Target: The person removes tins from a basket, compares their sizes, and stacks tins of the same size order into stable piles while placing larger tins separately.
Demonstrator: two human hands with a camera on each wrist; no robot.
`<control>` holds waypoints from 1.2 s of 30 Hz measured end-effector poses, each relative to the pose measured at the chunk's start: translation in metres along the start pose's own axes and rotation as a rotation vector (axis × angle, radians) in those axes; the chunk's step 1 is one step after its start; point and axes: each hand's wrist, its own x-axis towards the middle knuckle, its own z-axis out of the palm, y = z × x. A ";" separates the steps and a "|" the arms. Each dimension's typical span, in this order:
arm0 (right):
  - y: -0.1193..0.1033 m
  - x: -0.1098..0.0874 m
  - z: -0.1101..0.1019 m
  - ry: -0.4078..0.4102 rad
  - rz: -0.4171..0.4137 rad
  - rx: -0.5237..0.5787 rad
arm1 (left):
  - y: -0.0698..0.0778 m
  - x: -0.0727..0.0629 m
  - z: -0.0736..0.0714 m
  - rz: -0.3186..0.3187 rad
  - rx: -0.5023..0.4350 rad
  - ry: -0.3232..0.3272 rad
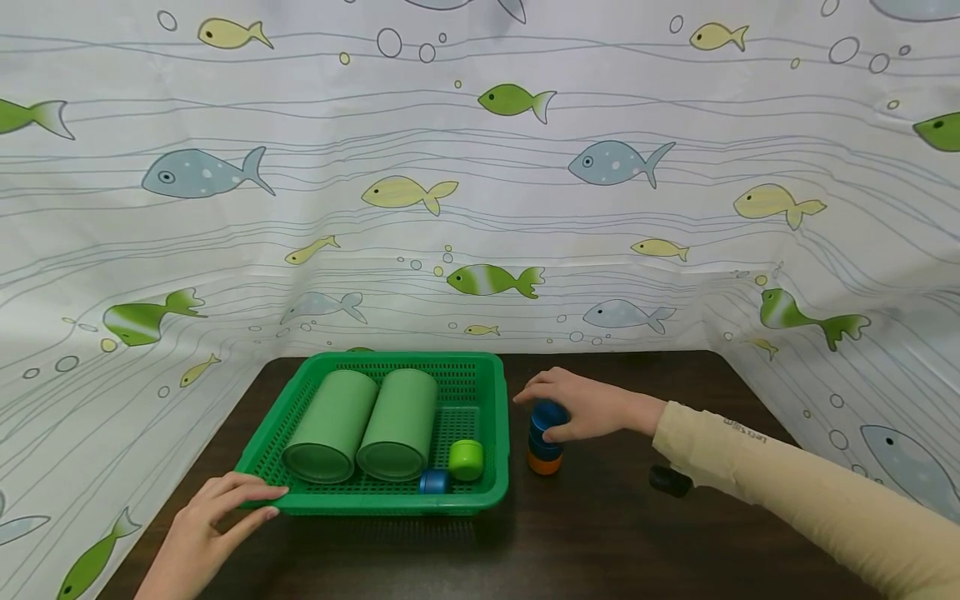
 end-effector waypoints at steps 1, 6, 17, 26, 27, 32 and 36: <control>-0.001 0.002 -0.002 0.001 -0.008 -0.009 | 0.000 0.000 0.000 0.003 -0.002 0.001; -0.008 0.010 -0.009 -0.009 -0.036 -0.024 | 0.000 0.000 0.000 0.004 -0.001 0.004; -0.026 0.031 -0.013 -0.061 -0.091 -0.045 | 0.000 0.000 0.000 0.012 -0.002 0.007; -0.042 0.057 -0.013 -0.153 -0.149 -0.087 | 0.002 -0.001 0.000 -0.002 -0.005 0.006; -0.045 0.060 -0.014 -0.174 -0.144 -0.099 | 0.003 -0.001 0.000 -0.005 -0.002 0.003; -0.059 0.079 -0.021 -0.321 -0.138 -0.123 | 0.003 0.000 -0.003 -0.009 0.011 -0.005; -0.065 0.097 -0.023 -0.412 -0.159 -0.125 | 0.004 0.001 -0.003 -0.011 0.015 -0.007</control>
